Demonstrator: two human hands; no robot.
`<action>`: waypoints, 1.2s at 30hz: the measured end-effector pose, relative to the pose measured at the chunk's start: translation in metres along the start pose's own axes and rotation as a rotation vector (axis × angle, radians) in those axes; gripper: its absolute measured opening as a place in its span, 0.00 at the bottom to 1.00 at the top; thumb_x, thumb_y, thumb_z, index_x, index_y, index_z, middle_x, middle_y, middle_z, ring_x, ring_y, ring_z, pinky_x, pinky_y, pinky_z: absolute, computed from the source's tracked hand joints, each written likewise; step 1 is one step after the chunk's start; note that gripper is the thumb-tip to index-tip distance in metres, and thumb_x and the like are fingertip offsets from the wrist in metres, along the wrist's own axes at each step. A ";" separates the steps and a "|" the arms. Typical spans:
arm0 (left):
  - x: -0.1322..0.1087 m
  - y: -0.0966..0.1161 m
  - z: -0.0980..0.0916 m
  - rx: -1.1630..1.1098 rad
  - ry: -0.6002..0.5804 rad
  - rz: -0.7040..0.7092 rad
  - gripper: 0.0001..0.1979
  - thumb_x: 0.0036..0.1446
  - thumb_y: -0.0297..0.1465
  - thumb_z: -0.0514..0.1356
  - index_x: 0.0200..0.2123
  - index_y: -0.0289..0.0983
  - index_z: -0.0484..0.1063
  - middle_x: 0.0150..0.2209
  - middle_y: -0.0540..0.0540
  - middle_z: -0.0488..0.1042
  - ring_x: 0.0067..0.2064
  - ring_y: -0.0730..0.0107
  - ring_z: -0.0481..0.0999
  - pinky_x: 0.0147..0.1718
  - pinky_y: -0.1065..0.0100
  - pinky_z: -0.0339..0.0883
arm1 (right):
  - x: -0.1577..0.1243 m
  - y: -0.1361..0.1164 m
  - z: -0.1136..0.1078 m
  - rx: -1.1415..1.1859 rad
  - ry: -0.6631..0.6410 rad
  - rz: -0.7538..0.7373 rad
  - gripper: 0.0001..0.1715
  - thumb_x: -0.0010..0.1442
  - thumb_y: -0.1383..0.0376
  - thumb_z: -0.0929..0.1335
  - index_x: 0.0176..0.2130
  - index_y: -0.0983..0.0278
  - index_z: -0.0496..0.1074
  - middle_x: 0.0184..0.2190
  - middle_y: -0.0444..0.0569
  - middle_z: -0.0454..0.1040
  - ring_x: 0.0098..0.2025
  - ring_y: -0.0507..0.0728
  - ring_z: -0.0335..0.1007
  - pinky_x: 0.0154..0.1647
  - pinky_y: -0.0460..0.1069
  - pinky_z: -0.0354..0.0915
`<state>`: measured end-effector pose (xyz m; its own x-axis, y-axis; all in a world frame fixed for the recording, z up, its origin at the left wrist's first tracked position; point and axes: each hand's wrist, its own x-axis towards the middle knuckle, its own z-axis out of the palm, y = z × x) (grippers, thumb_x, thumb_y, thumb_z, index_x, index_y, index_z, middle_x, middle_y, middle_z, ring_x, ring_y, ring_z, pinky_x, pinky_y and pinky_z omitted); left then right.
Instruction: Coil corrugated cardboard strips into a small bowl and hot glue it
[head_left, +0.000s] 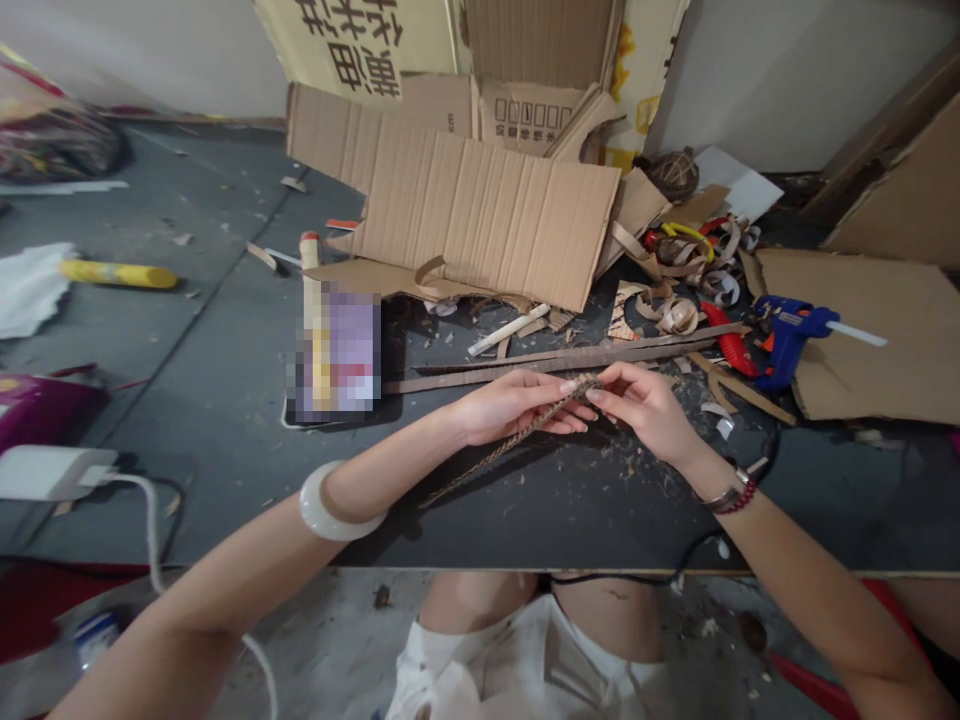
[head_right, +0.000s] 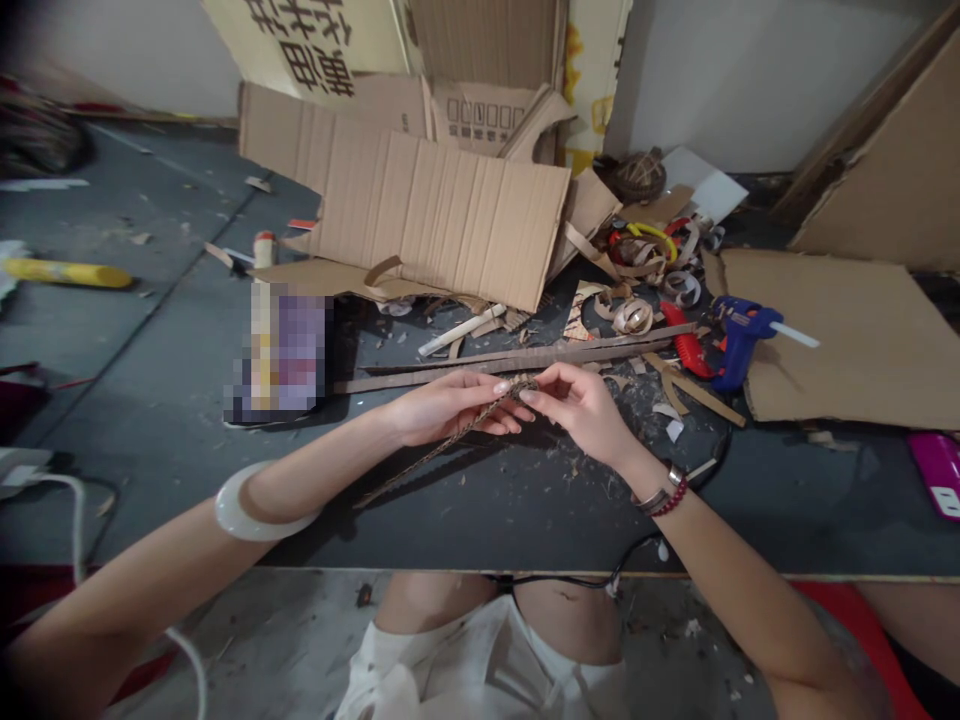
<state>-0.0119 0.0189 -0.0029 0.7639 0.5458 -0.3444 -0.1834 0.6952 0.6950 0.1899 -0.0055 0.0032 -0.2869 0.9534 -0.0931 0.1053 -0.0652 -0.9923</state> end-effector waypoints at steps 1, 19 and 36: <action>0.000 0.000 0.000 -0.004 -0.006 -0.006 0.17 0.51 0.37 0.67 0.39 0.29 0.77 0.39 0.38 0.80 0.38 0.67 0.80 0.38 0.72 0.73 | 0.000 0.000 0.000 0.007 -0.004 0.009 0.15 0.53 0.54 0.72 0.30 0.62 0.70 0.22 0.40 0.67 0.23 0.48 0.59 0.25 0.46 0.58; -0.003 0.004 0.007 0.082 0.053 -0.104 0.19 0.47 0.41 0.69 0.29 0.28 0.77 0.28 0.40 0.80 0.27 0.72 0.79 0.26 0.77 0.72 | -0.004 -0.003 0.001 -0.086 -0.078 -0.034 0.14 0.52 0.56 0.73 0.37 0.62 0.77 0.29 0.45 0.76 0.28 0.50 0.65 0.28 0.46 0.61; -0.004 0.005 -0.004 0.095 -0.007 -0.088 0.19 0.46 0.42 0.69 0.30 0.30 0.78 0.27 0.42 0.80 0.23 0.75 0.77 0.20 0.79 0.68 | -0.001 -0.005 -0.001 0.007 0.014 -0.009 0.14 0.51 0.57 0.73 0.34 0.64 0.74 0.22 0.41 0.70 0.21 0.46 0.59 0.22 0.44 0.58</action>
<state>-0.0182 0.0223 -0.0010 0.7789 0.4807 -0.4027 -0.0562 0.6930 0.7187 0.1907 -0.0062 0.0087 -0.2741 0.9581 -0.0832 0.0963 -0.0588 -0.9936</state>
